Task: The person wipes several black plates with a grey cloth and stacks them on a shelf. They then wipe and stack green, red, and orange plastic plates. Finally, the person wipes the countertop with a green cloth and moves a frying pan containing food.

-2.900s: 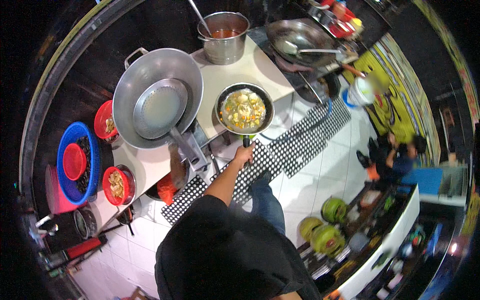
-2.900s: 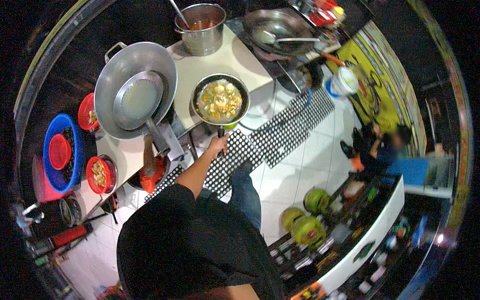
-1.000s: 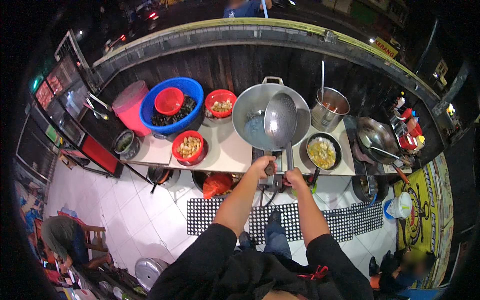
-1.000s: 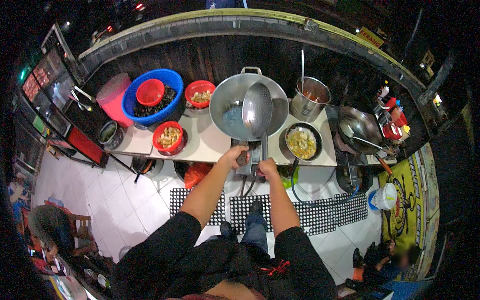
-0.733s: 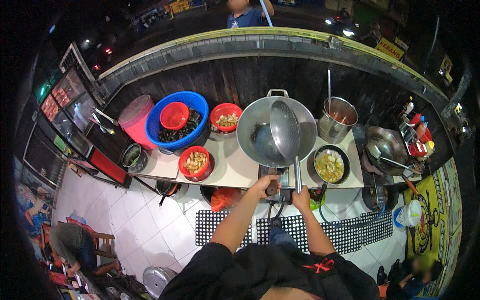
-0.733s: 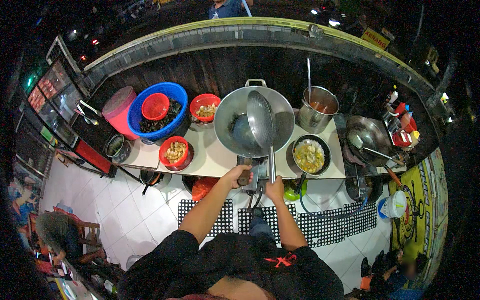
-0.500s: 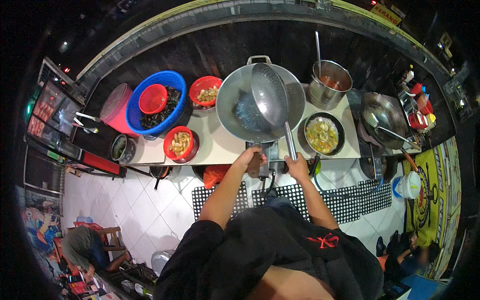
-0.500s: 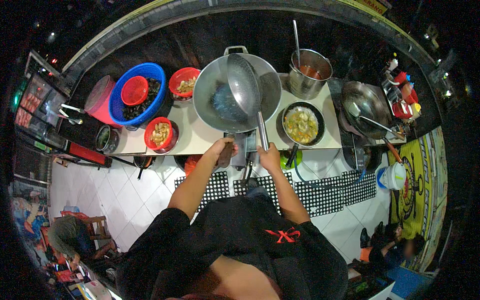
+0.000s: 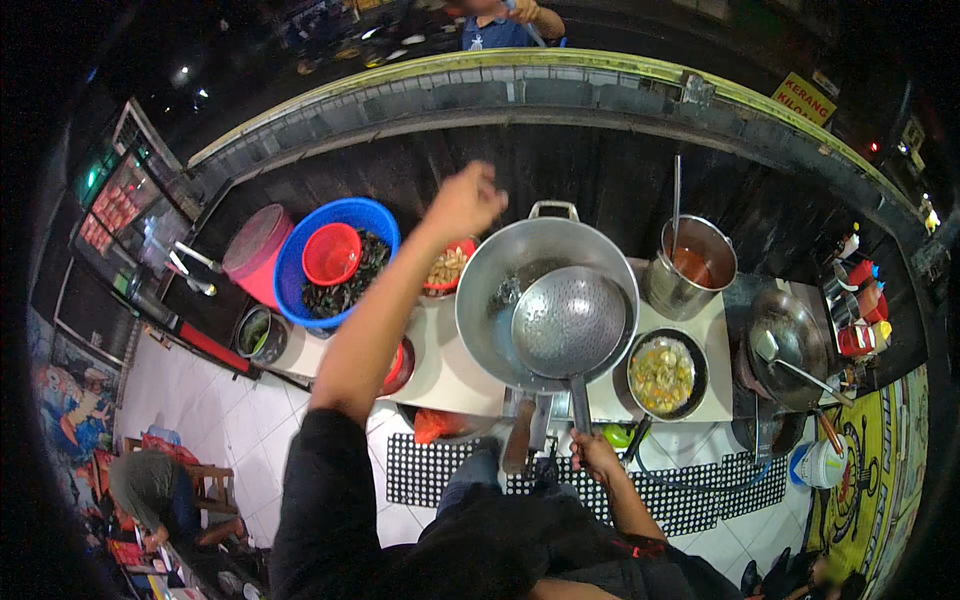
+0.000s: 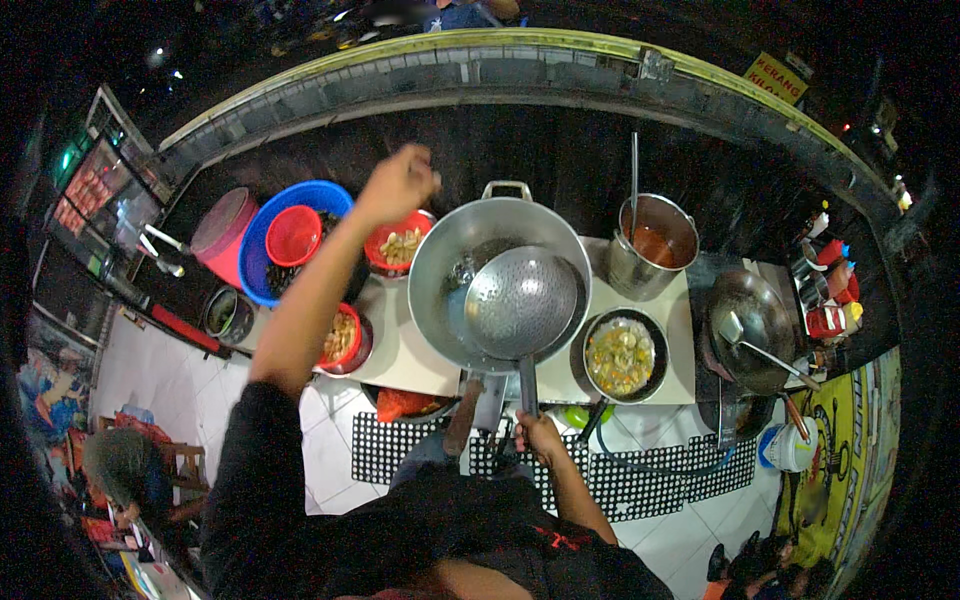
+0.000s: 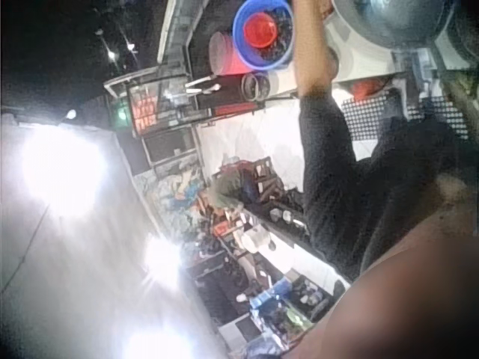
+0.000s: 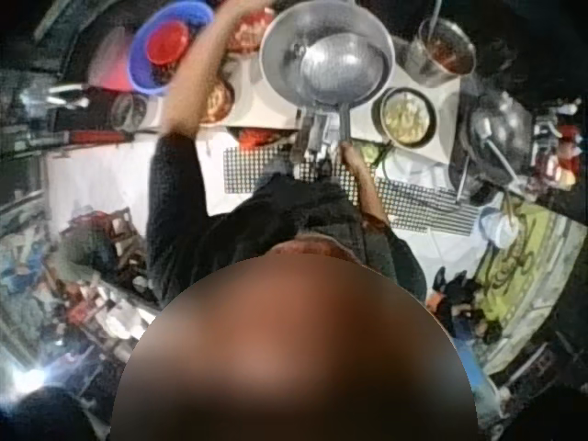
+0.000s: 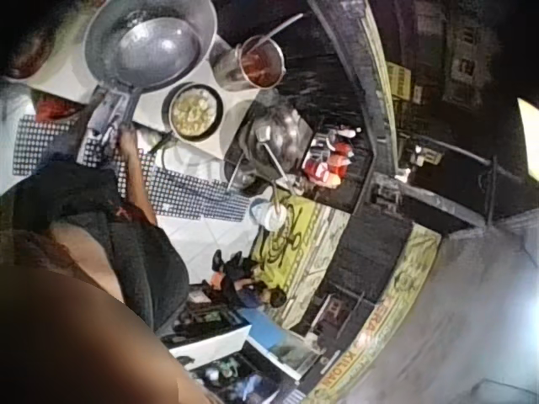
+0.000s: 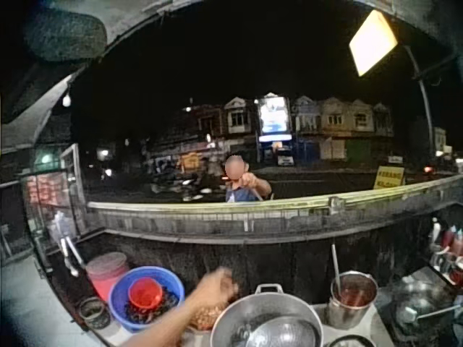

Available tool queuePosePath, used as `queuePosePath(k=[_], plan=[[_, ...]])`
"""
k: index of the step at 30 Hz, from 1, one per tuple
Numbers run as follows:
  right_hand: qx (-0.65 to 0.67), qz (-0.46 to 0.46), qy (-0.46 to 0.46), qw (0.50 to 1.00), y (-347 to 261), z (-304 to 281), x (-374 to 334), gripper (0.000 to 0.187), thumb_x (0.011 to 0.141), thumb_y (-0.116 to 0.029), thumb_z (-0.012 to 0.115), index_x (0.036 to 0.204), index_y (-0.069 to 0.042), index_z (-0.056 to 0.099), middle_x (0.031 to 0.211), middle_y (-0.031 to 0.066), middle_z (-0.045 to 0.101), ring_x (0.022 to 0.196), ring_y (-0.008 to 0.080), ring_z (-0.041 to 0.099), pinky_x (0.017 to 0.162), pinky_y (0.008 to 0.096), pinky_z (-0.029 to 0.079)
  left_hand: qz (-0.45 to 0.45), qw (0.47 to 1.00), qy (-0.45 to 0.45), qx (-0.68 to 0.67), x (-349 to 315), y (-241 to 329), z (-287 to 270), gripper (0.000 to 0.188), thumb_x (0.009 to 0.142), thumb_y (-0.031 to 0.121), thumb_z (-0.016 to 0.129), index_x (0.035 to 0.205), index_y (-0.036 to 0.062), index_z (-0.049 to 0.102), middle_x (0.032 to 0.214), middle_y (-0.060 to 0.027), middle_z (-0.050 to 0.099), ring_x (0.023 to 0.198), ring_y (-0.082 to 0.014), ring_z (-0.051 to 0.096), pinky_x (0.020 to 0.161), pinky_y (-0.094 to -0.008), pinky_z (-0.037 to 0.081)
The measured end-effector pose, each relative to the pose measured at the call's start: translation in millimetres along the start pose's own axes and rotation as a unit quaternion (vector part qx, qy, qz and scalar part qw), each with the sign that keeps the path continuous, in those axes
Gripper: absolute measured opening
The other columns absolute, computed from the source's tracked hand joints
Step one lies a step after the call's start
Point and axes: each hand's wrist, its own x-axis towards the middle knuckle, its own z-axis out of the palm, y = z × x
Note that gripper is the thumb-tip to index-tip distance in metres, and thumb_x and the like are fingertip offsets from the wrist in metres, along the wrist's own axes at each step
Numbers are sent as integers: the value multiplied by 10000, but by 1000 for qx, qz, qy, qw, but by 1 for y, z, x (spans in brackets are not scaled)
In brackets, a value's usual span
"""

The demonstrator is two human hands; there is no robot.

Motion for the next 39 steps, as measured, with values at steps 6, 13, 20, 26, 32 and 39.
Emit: queuePosePath(k=[6,13,20,26,32,39], plan=[[-96,5,40,995,-15,28,5,335,931,-359,641,968,-36,562,768,49,613,568,142,585,500,289,510,-54,949,67,-303,231,27,-65,534,890,516,629,1041,9,557,796,-74,628,696,-120,642,550,-287,542],[-265,-130,171,940,22,56,31,351,893,-366,690,849,-21,642,701,30,623,646,115,553,582,276,430,-73,844,-112,-520,440,-114,-31,166,843,92,670,869,64,509,721,-57,548,574,-136,565,512,-299,561],[-94,-118,357,922,60,71,-13,194,952,-210,608,958,-18,578,736,50,603,558,128,559,484,268,482,-165,863,-298,-372,369,-120,18,297,951,324,522,757,100,538,609,-26,511,443,-108,478,378,-297,404],[-83,-137,285,945,93,52,4,202,937,-198,623,956,-9,552,723,93,623,526,169,590,453,298,499,-267,926,17,-264,304,-144,-126,296,896,159,557,620,99,468,526,-30,420,396,-182,408,366,-319,308],[17,-26,388,921,181,66,-49,294,895,-229,686,972,15,541,723,120,634,541,202,640,446,291,497,-61,972,-32,-222,363,-138,16,331,925,242,537,644,69,557,495,-48,413,373,-187,395,376,-376,300],[-160,-21,356,921,238,19,-32,372,924,-322,640,1141,-26,579,817,86,665,615,156,633,518,289,494,-80,946,-26,-313,346,-136,-70,321,922,289,581,947,-29,616,585,-67,513,400,-168,449,350,-364,291]])
